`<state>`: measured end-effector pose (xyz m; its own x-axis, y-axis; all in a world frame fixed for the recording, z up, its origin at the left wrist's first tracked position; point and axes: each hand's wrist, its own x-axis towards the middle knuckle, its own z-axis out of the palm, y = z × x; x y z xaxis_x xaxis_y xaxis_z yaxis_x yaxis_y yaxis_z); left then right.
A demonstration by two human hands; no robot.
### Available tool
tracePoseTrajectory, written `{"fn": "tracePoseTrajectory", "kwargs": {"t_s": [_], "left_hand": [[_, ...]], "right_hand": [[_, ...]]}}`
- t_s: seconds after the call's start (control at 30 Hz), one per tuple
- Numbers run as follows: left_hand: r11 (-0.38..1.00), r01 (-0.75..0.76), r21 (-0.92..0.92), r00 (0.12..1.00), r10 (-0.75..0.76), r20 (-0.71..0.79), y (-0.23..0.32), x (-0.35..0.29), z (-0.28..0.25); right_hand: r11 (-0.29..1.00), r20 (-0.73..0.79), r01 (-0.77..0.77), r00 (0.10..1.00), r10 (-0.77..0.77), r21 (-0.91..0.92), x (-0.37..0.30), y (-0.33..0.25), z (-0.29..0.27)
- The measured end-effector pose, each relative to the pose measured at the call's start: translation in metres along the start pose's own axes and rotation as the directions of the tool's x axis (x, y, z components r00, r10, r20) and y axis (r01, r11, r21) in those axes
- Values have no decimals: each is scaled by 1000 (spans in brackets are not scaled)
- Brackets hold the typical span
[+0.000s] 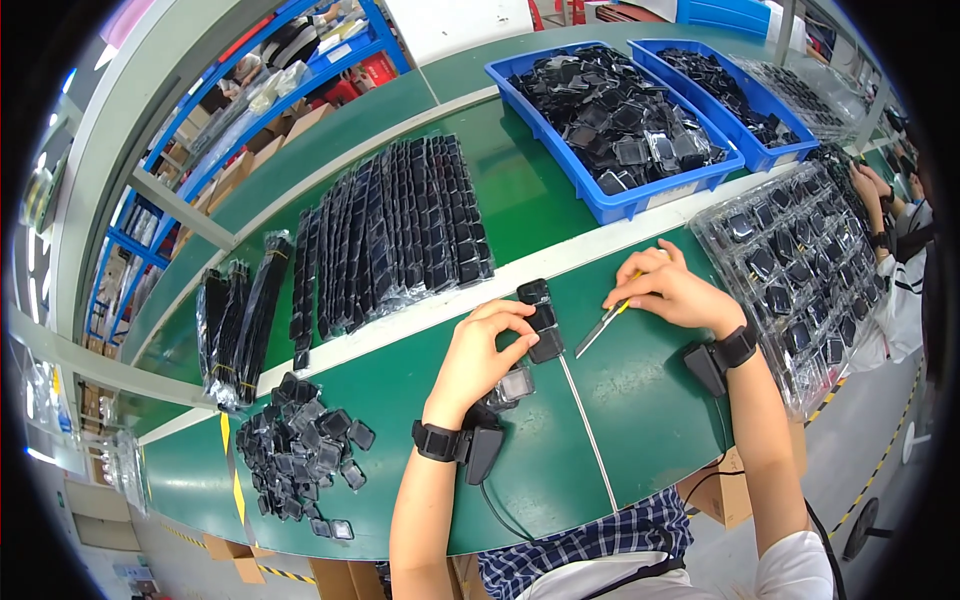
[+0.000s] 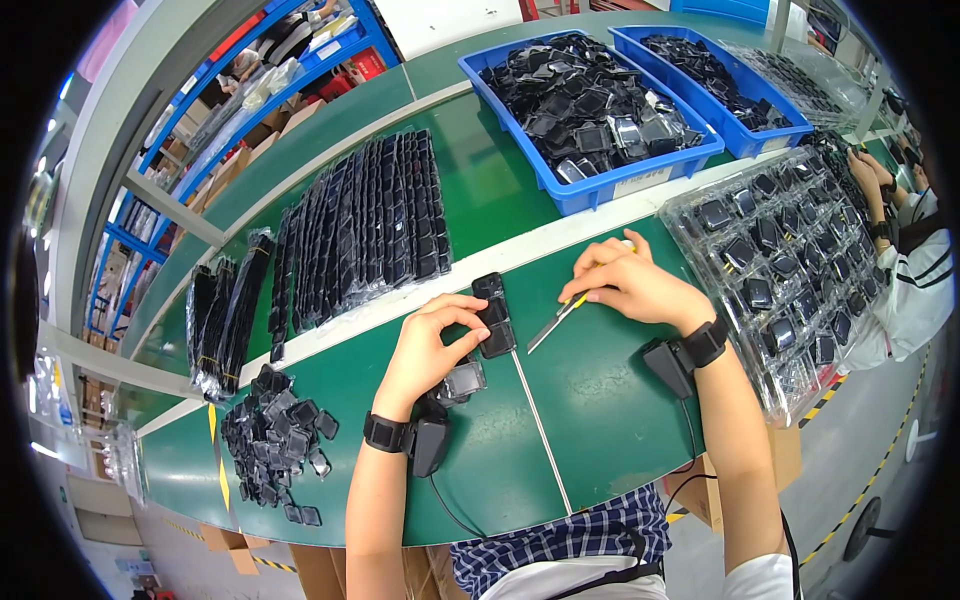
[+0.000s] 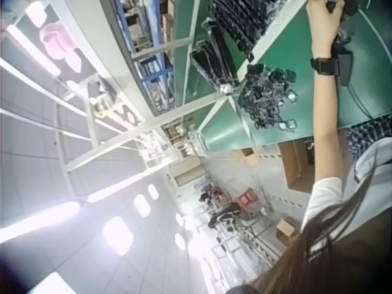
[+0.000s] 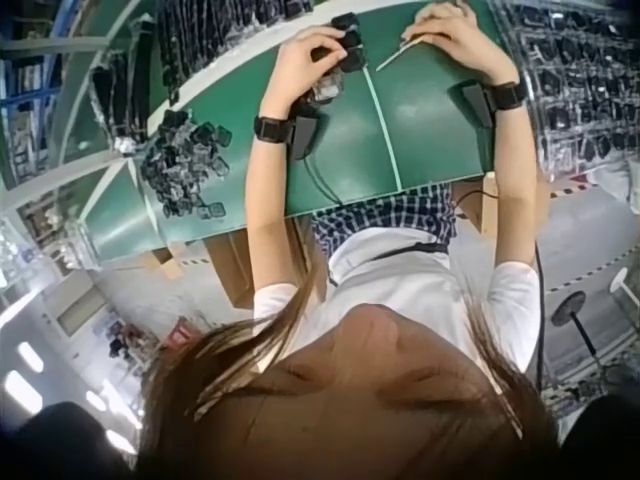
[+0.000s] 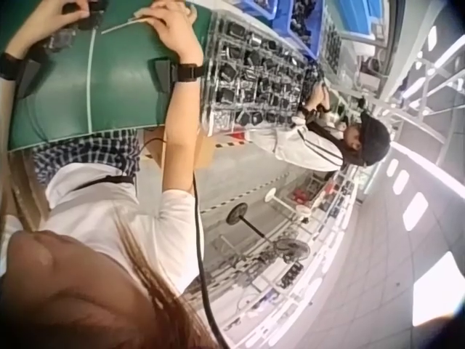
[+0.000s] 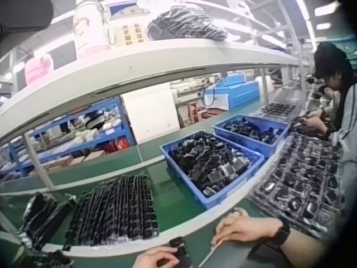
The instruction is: The person separates small black components from a plastic strip using a utility knife, handling them one at a time. After each cut, they place the detached components into a pile on the green work surface.
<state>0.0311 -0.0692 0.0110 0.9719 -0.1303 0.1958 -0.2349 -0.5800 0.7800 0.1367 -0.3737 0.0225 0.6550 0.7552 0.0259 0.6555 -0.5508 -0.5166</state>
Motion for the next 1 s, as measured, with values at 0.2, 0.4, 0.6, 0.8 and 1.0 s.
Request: {"fn": "tracePoseTrajectory", "kwargs": {"t_s": [0.2,0.4,0.6,0.8,1.0], "left_hand": [[997,21,76,997,-27,74,4,-2,-32],[945,-139,295,989,118,86,23,-4,-23],[941,-157,300,985,127,118,30,-1,-3],[957,-111,268,993,98,62,16,1,-1],[962,-151,229,987,161,-23,4,2,10]], "right_hand": [[998,-45,-10,999,13,55,0,-4,0],[999,-119,3,993,2,44,4,-13,9],[997,-118,59,991,-65,-46,3,-16,13],[994,-70,102,992,-104,-40,4,-21,19],[991,-79,130,988,-133,-39,6,-23,24]]}}
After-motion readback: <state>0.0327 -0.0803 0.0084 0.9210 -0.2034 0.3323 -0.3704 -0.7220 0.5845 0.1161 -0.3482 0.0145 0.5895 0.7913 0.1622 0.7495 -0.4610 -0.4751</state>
